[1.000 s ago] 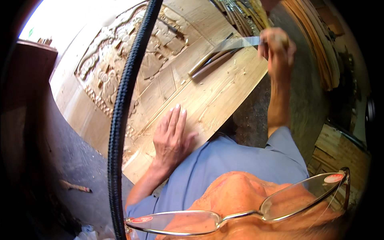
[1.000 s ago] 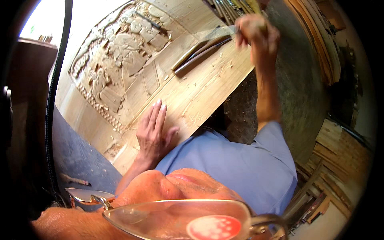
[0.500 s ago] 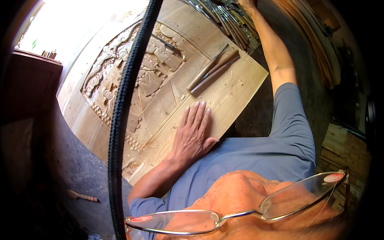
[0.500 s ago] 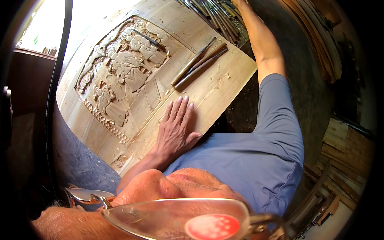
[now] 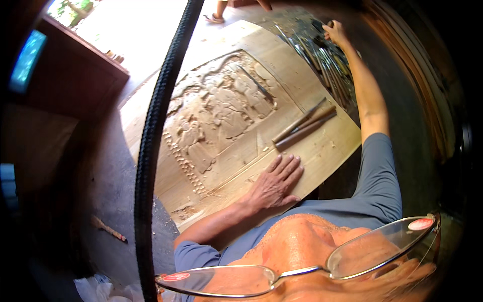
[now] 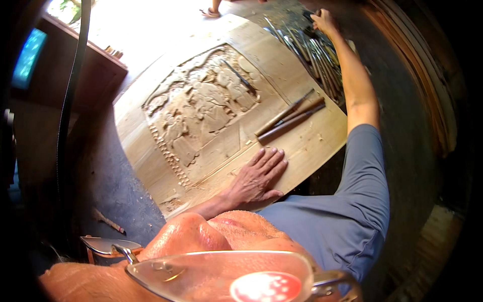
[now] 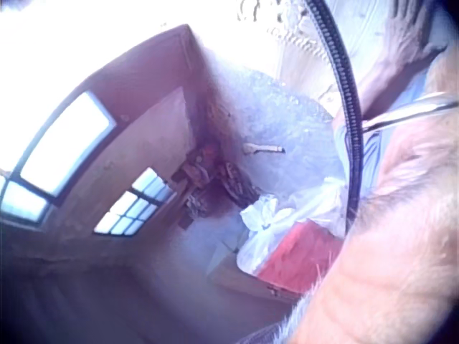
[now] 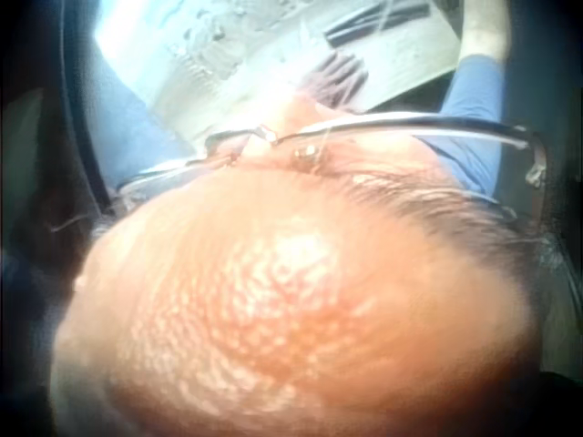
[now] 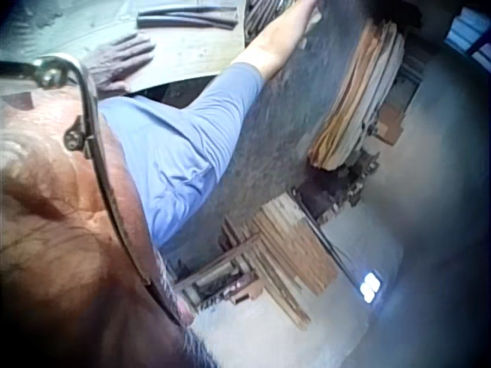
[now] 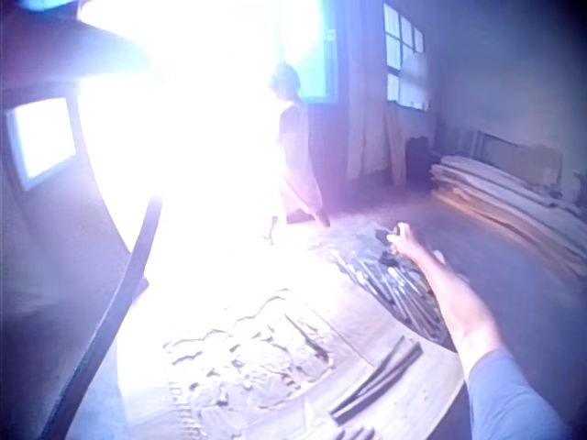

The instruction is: The person carves a decorative wooden panel using various chisels and a mallet. They remove small wood chips and switch between different chisels to detail the relief figures.

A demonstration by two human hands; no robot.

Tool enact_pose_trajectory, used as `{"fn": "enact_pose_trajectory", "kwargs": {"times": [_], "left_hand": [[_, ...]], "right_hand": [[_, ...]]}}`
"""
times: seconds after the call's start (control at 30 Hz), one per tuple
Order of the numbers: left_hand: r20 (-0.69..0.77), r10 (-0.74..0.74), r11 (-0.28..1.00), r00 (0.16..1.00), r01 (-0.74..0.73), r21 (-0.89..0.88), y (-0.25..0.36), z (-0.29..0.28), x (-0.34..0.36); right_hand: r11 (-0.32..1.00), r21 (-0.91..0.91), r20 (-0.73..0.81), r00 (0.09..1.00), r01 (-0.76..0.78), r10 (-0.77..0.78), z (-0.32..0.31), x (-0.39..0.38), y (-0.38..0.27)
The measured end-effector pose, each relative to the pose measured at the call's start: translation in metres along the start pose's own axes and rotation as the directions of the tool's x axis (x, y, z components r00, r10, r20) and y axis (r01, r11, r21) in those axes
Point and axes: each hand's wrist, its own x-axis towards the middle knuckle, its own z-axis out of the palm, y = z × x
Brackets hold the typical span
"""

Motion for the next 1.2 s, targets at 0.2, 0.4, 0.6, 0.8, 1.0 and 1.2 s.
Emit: {"fn": "enact_pose_trajectory", "kwargs": {"times": [0.2,0.4,0.6,0.8,1.0,1.2], "left_hand": [[-0.087,-0.187,0.969,0.979,0.198,0.149,-0.023,0.056,-0.084],[-0.388,-0.316,0.932,0.866,0.360,0.043,-0.003,0.033,-0.178],[-0.203,-0.866,0.324,0.457,0.205,-0.924,0.018,0.011,-0.196],[0.102,-0.753,-0.200,0.650,-0.079,-0.977,-0.005,-0.003,-0.168],[0.395,-0.633,-0.372,0.666,0.186,-0.910,-0.028,-0.009,-0.159],[0.448,-0.628,-0.216,0.637,0.410,-0.886,-0.052,-0.006,-0.152]], "right_hand": [[0.834,-0.543,-0.280,0.915,0.097,-0.289,0.029,-0.097,-0.064],[0.570,-0.676,-0.262,0.570,0.467,-0.779,-0.016,-0.235,-0.190],[0.448,0.095,0.084,0.441,0.889,-0.894,0.102,-0.405,-0.278],[0.335,0.606,0.195,0.273,0.721,-0.942,0.175,-0.527,-0.310],[0.298,0.757,0.230,0.189,0.582,-0.955,0.193,-0.533,-0.324],[0.406,0.781,0.343,0.217,0.474,-0.914,0.189,-0.545,-0.319]]}}
